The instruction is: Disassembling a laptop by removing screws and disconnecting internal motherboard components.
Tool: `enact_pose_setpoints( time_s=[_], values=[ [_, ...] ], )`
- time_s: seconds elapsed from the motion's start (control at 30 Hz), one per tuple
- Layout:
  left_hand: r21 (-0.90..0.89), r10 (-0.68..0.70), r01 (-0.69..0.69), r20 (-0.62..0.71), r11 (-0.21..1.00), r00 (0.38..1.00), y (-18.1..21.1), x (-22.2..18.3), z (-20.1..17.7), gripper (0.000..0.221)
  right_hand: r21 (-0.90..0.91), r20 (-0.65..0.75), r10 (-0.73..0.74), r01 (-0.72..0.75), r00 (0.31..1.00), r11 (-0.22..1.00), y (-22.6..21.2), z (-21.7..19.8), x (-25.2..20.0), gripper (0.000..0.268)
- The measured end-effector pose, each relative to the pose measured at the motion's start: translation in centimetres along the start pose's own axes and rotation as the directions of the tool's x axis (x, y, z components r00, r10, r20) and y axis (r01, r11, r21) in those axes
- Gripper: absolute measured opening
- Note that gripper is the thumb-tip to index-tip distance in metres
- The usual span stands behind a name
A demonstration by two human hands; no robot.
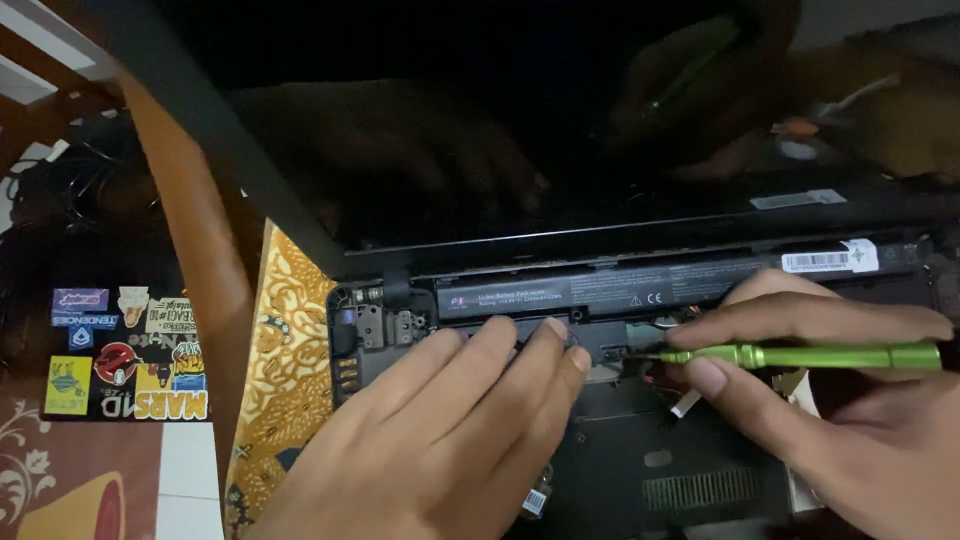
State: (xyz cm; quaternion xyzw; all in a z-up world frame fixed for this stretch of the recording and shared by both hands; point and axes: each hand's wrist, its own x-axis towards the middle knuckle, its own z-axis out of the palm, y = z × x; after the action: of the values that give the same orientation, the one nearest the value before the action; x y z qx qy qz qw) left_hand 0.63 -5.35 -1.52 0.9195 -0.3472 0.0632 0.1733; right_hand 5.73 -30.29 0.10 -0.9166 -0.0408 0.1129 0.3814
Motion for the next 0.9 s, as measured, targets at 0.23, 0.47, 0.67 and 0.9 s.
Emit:
enact_pose_setpoints(
  time_s=[0.23, 0.47, 0.67, 0.9],
  values=[
    [0.013, 0.051, -0.051, 0.022, 0.999, 0.998, -0.4, 0.3, 0.0, 0.036, -0.012, 0.017, -0.028, 0.029, 0.999, 1.000, 0.0, 0.3, 0.2, 0.019],
    [-0.021, -0.016, 0.017, 0.030, 1.000, 0.999, -0.2, 0.5, -0.3, 0.034, -0.044, -0.024, -0.020, 0.019, 1.000, 0.999, 0.5, 0.6, 0.4, 0.017],
    [0.007, -0.021, 0.021, 0.027, 1.000, 0.999, -0.3, 0.6, -0.2, 0.033, -0.045, -0.014, -0.110, 0.109, 0.994, 0.993, 0.5, 0.6, 0.4, 0.018],
    [0.041, -0.011, 0.010, 0.009, 0.999, 1.000, -0.3, 0.3, 0.0, 0.032, -0.206, 0.093, -0.384, 0.395, 0.919, 0.895, 0.9, 0.2, 0.2, 0.023]
  ],
)
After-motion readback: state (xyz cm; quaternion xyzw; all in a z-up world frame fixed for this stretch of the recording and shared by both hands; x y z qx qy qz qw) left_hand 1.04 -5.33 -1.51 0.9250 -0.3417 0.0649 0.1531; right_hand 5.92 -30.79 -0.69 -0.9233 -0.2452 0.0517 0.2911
